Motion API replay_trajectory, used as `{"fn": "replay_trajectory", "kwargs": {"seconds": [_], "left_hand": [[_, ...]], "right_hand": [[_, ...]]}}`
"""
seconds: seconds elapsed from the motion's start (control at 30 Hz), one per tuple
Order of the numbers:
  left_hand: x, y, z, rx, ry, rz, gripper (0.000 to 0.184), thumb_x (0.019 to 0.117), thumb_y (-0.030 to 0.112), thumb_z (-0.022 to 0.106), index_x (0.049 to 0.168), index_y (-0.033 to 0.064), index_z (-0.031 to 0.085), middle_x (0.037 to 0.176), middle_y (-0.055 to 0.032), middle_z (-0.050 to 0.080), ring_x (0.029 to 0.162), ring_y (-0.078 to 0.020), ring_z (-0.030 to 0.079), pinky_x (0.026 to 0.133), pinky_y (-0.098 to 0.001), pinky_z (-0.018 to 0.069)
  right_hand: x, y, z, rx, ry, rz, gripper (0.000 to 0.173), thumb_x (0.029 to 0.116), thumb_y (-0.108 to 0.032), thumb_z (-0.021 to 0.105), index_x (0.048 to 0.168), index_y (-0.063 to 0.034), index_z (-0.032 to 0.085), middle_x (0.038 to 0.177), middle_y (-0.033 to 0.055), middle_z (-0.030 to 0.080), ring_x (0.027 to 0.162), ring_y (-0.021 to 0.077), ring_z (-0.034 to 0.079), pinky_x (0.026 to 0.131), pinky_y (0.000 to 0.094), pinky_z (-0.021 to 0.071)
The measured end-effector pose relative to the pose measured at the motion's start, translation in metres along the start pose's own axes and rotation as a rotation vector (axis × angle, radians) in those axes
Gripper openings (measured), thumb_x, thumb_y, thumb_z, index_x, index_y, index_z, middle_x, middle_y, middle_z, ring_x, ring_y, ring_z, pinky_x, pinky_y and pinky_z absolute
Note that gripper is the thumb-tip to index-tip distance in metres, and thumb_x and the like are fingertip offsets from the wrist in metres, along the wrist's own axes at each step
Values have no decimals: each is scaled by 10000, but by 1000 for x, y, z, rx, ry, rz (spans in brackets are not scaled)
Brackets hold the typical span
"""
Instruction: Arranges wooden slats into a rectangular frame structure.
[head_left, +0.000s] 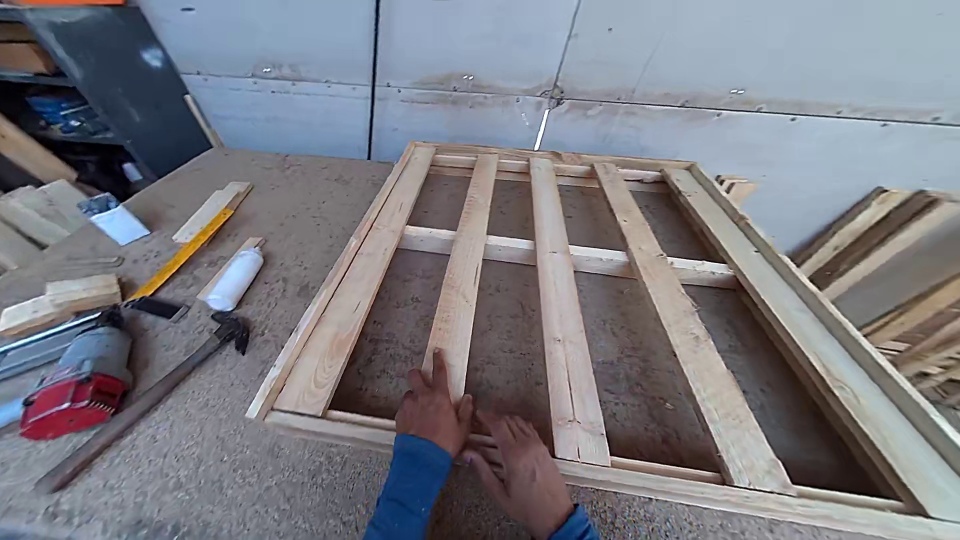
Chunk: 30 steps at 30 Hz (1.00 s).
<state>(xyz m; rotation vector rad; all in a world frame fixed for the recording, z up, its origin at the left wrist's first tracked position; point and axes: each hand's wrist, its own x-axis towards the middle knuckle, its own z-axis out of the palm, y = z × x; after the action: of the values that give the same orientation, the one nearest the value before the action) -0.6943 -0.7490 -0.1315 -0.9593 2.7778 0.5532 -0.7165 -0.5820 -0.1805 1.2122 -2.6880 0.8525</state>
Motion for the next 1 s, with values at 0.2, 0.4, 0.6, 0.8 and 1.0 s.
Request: {"fn": "replay_trajectory", "kwargs": {"seconds": [0.2, 0.4, 0.6, 0.8, 1.0], "left_hand": [[2, 2, 6, 67, 23, -9, 896, 889, 660, 561, 1635, 242, 294, 1498, -272, 457, 1039, -379, 692, 828, -517, 589], [7, 5, 7, 68, 17, -38, 889, 885, 671, 563, 1633, 271, 297, 1504, -249, 457, 1044, -364, 694, 835, -506, 592], [5, 3, 10, 60, 67, -30, 902, 873, 663, 573, 1634, 268, 296, 1499, -256, 463, 1031, -374, 696, 821, -530, 591], [6, 6, 11, 70, 63, -50, 900, 874, 661, 577, 1636, 278, 289, 1509, -229, 464, 1047, -356, 697, 846, -531, 589], [7, 5, 23, 100, 117, -37, 896, 875, 669, 573, 1635, 289, 288, 1491, -230, 483, 1028, -363, 702, 819, -530, 595]], "right_hand": [[0, 5, -6, 67, -55, -17, 600, 972, -579, 594, 1295, -78, 663, 1090, 61, 747, 1039, 255, 711, 940, 449, 572], [4, 10, -13, 167, -87, -68, 555, 970, -523, 631, 1297, -74, 652, 1137, 67, 734, 1093, 250, 694, 995, 424, 553], [16, 40, -64, -33, 120, 121, 564, 916, -587, 648, 1269, -151, 697, 1307, 63, 681, 1249, 273, 614, 1012, 499, 515], [20, 94, -77, -25, 100, 611, 1096, 668, -745, 761, 1460, -26, 524, 1492, 197, 508, 1375, 359, 491, 1135, 516, 417], [30, 96, -73, 40, 63, 738, 1197, 664, -695, 797, 1571, -48, 361, 1572, 178, 407, 1312, 306, 561, 1054, 459, 508]]}}
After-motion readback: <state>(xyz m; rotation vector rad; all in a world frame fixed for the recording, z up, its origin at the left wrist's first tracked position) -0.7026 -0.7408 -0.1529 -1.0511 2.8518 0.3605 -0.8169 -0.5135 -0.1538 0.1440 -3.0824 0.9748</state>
